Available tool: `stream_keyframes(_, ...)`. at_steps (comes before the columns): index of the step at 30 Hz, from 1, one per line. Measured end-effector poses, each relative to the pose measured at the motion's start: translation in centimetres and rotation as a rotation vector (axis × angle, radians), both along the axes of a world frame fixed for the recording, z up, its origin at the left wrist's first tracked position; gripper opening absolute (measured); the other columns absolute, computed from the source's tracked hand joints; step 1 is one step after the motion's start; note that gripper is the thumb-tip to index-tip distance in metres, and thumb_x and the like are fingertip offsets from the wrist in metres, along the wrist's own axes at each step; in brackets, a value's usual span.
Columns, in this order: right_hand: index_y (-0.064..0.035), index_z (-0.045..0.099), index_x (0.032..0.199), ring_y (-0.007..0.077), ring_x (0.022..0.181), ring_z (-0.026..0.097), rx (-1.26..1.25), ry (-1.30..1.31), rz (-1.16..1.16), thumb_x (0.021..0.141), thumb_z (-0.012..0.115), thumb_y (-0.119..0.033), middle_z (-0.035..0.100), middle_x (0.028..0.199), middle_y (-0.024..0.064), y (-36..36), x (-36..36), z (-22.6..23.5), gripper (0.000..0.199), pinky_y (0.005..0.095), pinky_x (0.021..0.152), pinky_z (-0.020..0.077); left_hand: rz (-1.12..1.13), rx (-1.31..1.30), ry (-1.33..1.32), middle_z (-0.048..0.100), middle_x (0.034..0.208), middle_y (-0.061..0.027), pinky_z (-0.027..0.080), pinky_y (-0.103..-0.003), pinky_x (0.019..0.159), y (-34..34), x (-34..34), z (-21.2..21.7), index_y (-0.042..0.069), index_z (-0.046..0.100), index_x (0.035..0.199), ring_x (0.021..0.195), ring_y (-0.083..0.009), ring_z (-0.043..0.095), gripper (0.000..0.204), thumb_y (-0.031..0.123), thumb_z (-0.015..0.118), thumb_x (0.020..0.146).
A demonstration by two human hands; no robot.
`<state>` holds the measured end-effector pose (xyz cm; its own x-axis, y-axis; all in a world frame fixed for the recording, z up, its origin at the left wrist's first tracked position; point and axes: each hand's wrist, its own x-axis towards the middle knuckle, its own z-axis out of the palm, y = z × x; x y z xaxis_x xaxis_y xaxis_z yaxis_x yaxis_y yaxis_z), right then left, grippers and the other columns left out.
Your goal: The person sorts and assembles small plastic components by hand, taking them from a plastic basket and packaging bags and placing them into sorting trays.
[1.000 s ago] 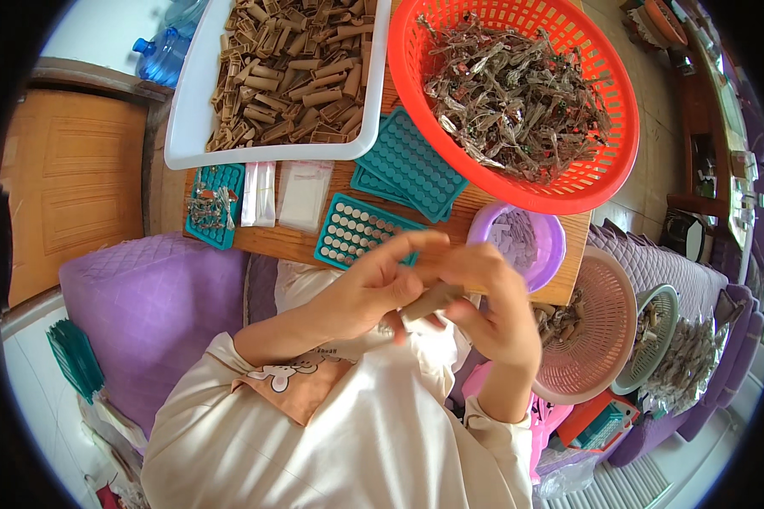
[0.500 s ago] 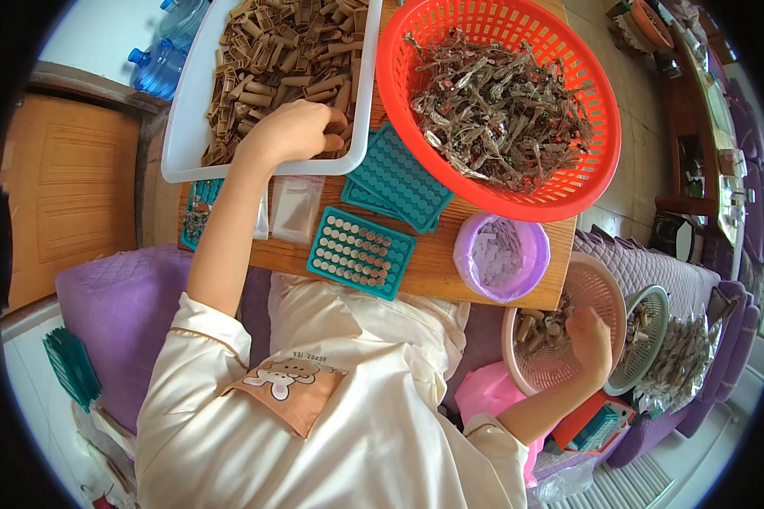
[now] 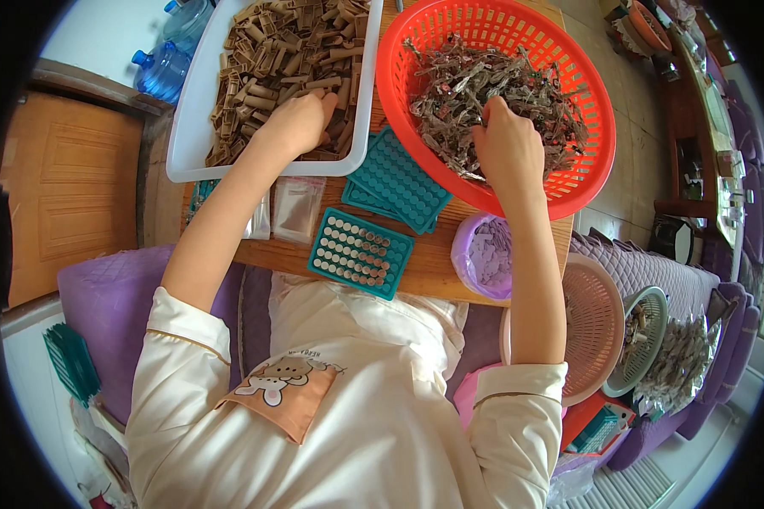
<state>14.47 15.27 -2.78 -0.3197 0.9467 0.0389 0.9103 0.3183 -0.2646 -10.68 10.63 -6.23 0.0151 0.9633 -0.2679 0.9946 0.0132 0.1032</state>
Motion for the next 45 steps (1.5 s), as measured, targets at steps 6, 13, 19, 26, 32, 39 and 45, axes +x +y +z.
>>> stream_keyframes(6,-0.0021,0.050,0.095,0.0128,0.066,0.058,-0.033,0.671,-0.090,0.074,0.055,-0.004,0.062,0.082,0.0106,-0.5,1.2,2.1,0.021,0.0245,0.059,0.0449,-0.003,-0.065,-0.032,0.056,0.088,-0.0188,0.046,-0.039,0.071,0.2,-0.7,0.2,0.001,0.049,0.089,0.085,-0.0326,0.055,0.032,0.008,0.064,0.062)
stream_keyframes(13,-0.0013,0.053,0.091,0.0042,0.062,0.048,0.050,0.978,-0.011,0.076,0.054,0.001,0.061,0.079,0.0042,-2.4,2.4,4.6,0.015,0.0172,0.055,0.0393,0.061,0.304,-0.183,0.060,0.081,-0.0163,0.047,-0.037,0.065,-0.4,-1.6,0.0,0.003,0.056,0.083,0.078,-0.0312,0.058,0.015,0.006,0.050,0.070)
stream_keyframes(19,-0.0014,0.057,0.084,0.0021,0.057,0.042,0.071,1.026,0.014,0.075,0.058,0.002,0.053,0.069,-0.0001,-4.5,2.3,4.6,0.010,0.0141,0.053,0.0350,0.227,0.389,-0.855,0.056,0.070,-0.0019,0.040,-0.022,0.061,-3.8,0.0,4.9,0.001,0.053,0.078,0.064,-0.0075,0.050,0.013,0.014,0.051,0.077)
stream_keyframes(26,0.0010,0.057,0.079,0.0108,0.069,0.054,0.246,1.015,0.215,0.073,0.058,0.004,0.059,0.081,0.0085,-8.5,-0.1,4.4,0.007,0.0199,0.060,0.0426,0.277,0.385,-1.656,0.048,0.069,0.0008,0.040,-0.017,0.059,-9.1,6.4,5.7,0.003,0.045,0.084,0.064,-0.0044,0.049,0.010,0.011,0.050,0.081)
stream_keyframes(32,0.0021,0.056,0.077,0.0144,0.067,0.057,0.256,1.115,0.255,0.070,0.061,0.006,0.059,0.076,0.0111,-11.3,-1.6,4.0,0.009,0.0221,0.060,0.0444,0.362,0.205,-1.837,0.039,0.071,0.0021,0.037,-0.017,0.051,-12.4,10.2,5.9,0.004,0.046,0.094,0.058,-0.0032,0.045,0.020,0.020,0.052,0.084)
stream_keyframes(39,0.0004,0.058,0.075,0.0142,0.056,0.055,0.335,1.090,0.299,0.069,0.062,0.006,0.060,0.072,0.0126,-13.7,-2.7,3.0,0.010,0.0221,0.049,0.0442,0.365,-0.146,-2.215,0.041,0.071,0.0035,0.027,-0.016,0.042,-13.5,10.2,5.3,0.006,0.043,0.099,0.048,-0.0023,0.034,0.034,0.033,0.053,0.082)
stream_keyframes(45,-0.0002,0.057,0.074,0.0147,0.054,0.054,0.309,1.041,0.321,0.066,0.064,0.007,0.058,0.071,0.0113,-14.7,-2.7,2.8,0.013,0.0237,0.049,0.0446,0.368,-0.359,-2.465,0.042,0.071,0.0029,0.030,-0.016,0.043,-13.8,9.1,4.2,0.007,0.044,0.097,0.051,-0.0030,0.039,0.028,0.026,0.056,0.081)
